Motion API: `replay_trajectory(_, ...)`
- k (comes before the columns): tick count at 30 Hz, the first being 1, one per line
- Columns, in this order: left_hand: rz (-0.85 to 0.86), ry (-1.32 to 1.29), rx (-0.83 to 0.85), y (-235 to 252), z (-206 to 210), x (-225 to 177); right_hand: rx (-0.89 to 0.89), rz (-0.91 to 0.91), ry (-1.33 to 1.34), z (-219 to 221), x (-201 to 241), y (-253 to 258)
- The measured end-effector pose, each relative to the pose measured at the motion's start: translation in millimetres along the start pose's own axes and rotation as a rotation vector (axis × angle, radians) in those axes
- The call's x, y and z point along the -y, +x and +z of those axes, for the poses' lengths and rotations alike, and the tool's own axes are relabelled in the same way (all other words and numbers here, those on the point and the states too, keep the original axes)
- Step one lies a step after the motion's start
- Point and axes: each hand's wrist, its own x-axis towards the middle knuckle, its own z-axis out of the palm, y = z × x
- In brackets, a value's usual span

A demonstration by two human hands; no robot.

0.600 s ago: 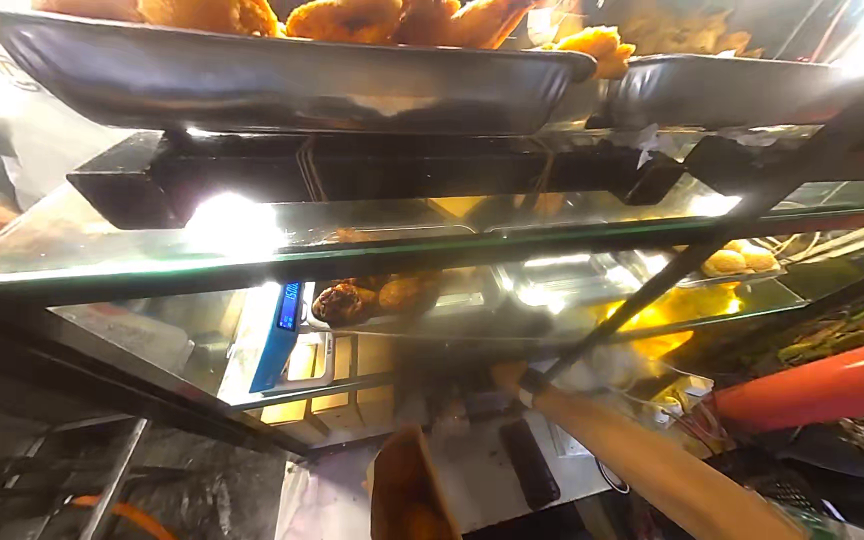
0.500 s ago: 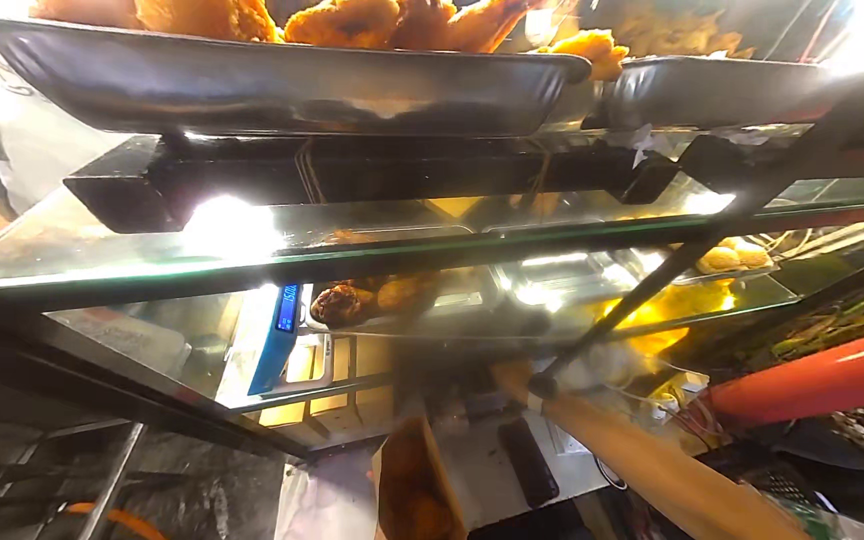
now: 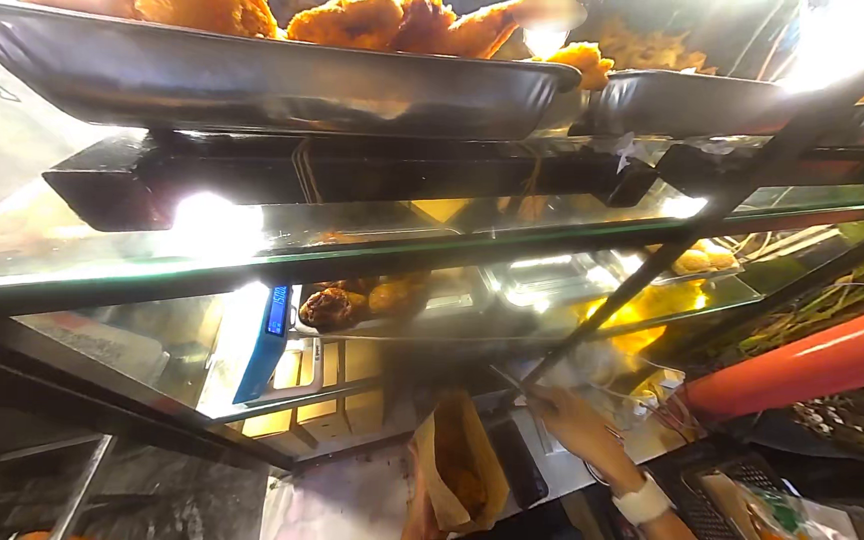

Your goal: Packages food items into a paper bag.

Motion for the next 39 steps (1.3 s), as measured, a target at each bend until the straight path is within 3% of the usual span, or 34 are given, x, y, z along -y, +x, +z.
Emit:
replay_trajectory(5,-0.065,-0.036,0.04,5,13,6,-0.094,-0.108,0.254,-23,-10,-76)
replay_trajectory(9,-0.065,-0.011,0.108,13,16,10,-0.044,-0.213,0.31,-36,-2,-123)
replay_trajectory(13,0.036,-0.01,0.315,34,-8,27,-0.021,-0.29,0.222,-28,5,-137)
replay_trajectory(18,-0.027,0.07,0.078,-2,32,2,0.011,-0.173,-0.193,-22,36,-149)
replay_trajectory(23,0.076,0.113,0.045,-9,41,-11,0.02,-0.109,-0.5,-22,64,-156)
replay_trajectory(28,0.035,0.106,0.063,-7,33,-12,0.05,-0.092,-0.629,-11,86,-149)
replay_trajectory(34,0.066,-0.03,-0.008,-10,23,-5,0.142,-0.13,-0.51,-34,85,-151)
replay_trajectory(39,0.056,-0.044,-0.011,-22,16,-18,-0.128,-0.189,-0.261,-53,60,-144)
